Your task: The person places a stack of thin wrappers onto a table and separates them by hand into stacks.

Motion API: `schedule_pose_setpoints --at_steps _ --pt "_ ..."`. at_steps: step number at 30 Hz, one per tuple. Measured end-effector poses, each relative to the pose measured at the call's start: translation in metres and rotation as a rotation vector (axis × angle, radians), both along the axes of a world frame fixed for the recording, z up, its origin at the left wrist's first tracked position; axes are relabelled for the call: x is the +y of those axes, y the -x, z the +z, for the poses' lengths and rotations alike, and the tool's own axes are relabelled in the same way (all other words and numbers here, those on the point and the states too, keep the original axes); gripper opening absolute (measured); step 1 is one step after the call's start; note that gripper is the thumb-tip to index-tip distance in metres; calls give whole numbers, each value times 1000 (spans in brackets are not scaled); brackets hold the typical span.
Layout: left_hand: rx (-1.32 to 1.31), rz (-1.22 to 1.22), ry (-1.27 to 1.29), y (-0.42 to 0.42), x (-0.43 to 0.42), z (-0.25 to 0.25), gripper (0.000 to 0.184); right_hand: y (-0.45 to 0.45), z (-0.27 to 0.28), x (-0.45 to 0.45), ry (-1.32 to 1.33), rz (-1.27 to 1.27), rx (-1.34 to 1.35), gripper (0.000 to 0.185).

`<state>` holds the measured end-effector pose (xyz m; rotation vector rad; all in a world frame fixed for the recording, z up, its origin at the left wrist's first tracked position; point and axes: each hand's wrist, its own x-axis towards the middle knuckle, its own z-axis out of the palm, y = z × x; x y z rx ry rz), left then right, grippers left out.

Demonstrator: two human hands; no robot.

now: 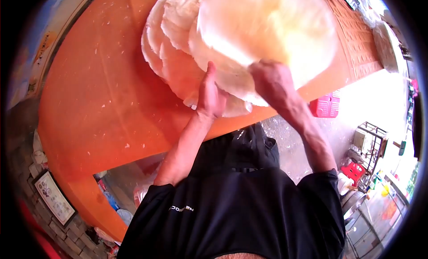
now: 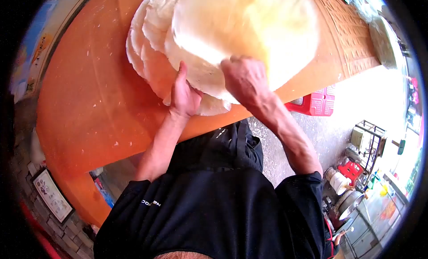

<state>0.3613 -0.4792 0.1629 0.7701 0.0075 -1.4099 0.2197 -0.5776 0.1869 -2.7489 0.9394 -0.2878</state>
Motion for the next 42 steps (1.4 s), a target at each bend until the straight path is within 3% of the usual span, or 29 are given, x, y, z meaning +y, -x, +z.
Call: schedule_pose_setpoints --at_steps 4,6,8,10,11,12,13,16,18,19,20,21,22,23,24,25,30,31,32,33,34,36,38,40,42 --pt "45 -13 -13 -3 7 -3 56 1 1 14 -12 -10 38 13" --pt "-126 -87 73 -5 7 -8 57 -10 18 18 -7 13 89 10" --pt "-129 -46 52 -3 5 -11 54 -11 -19 28 12 109 29 10" --pt "-375 -106 -106 -6 5 -20 41 -6 -26 37 -120 96 51 14" --pt "-418 87 -79 3 -1 -5 32 -6 -18 39 -50 94 -24 21" --pt "-410 94 -94 1 3 -11 32 -4 -7 44 11 89 -95 28" --pt "-267 58 -90 -1 7 -19 31 -3 6 50 -22 76 -2 40" --pt "-94 90 -59 -10 -5 -8 28 2 3 48 -7 -1 -44 45" --pt "-86 -4 -50 -20 -4 -18 30 15 -9 18 51 32 -103 34" --pt "78 26 19 -22 -9 -6 33 19 -6 0 149 25 53 23" --pt "-18 -10 -21 -30 -8 -8 39 27 -1 -32 203 78 250 14" --pt "-113 15 -99 -37 -6 -9 37 20 35 -52 170 -124 360 11" --pt "-209 43 -178 -42 -3 -10 36 13 87 -70 116 -242 303 21" --pt "-364 69 -214 -48 1 -17 32 14 127 -78 180 -121 16 22" --pt "-517 97 -252 -52 4 -22 29 15 137 -80 205 -62 -131 22" --pt "-487 136 -265 -57 5 -19 22 15 146 -81 234 6 -268 23" --pt "-410 123 -223 -63 -8 -21 20 -29 125 -77 367 -21 67 25" --pt "-430 92 -231 -61 -11 -22 19 -50 96 -75 408 -10 306 22" --pt "-448 57 -243 -60 -12 -22 19 -59 51 -79 247 -2 340 24" --pt "-404 22 -227 -60 -14 -20 17 -56 10 -84 225 100 324 25" --pt "-361 0 -200 -60 -17 -19 17 -51 -13 -82 15 58 247 18" --pt "-303 -45 -230 -63 -20 -23 15 -47 -13 -78 92 87 -57 16" --pt "-278 -38 -238 -62 -20 -29 15 -51 10 -84 33 -53 149 13" --pt "-271 -41 -225 -62 -24 -30 15 -72 26 -79 164 2 27 11" --pt "-172 -75 -165 -63 -25 -30 17 -87 11 -63 160 87 135 11"
